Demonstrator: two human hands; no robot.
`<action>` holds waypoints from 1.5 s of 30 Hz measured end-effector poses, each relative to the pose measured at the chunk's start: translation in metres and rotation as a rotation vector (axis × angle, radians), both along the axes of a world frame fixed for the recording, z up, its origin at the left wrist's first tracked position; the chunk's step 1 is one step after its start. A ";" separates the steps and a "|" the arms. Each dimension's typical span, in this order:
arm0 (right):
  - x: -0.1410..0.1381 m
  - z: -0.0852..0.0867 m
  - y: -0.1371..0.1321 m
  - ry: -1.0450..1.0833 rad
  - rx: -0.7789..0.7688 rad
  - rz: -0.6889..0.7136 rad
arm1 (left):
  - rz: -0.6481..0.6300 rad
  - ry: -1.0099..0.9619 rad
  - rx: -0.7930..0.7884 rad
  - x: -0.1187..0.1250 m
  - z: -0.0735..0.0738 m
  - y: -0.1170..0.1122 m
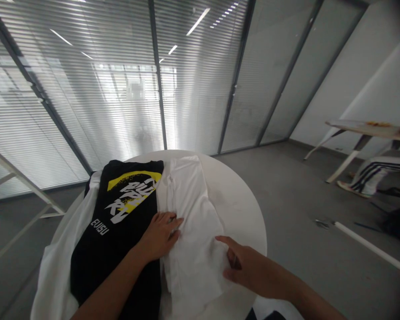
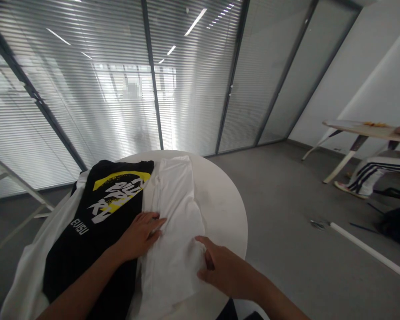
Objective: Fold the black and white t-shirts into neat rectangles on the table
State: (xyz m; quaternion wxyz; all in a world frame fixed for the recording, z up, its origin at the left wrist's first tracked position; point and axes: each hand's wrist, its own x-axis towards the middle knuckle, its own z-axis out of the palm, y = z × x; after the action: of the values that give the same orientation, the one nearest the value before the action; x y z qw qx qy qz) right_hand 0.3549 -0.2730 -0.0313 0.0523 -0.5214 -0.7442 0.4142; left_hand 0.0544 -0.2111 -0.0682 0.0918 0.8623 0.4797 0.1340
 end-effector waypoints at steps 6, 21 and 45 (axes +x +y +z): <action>-0.008 0.004 -0.012 0.121 0.110 0.091 | 0.053 0.070 -0.053 -0.003 -0.004 0.002; 0.000 0.009 -0.018 0.306 -0.059 0.081 | 0.095 0.076 -0.059 -0.004 0.000 0.001; -0.067 -0.033 0.180 -0.221 0.601 -0.149 | -0.013 -0.080 -0.029 0.005 0.012 -0.004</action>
State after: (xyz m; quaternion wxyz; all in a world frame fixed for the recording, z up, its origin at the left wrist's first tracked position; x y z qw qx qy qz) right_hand 0.2876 -0.0933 -0.0643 0.1530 -0.5773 -0.7942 0.1121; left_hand 0.0590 -0.2147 -0.0564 0.1242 0.8580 0.4719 0.1606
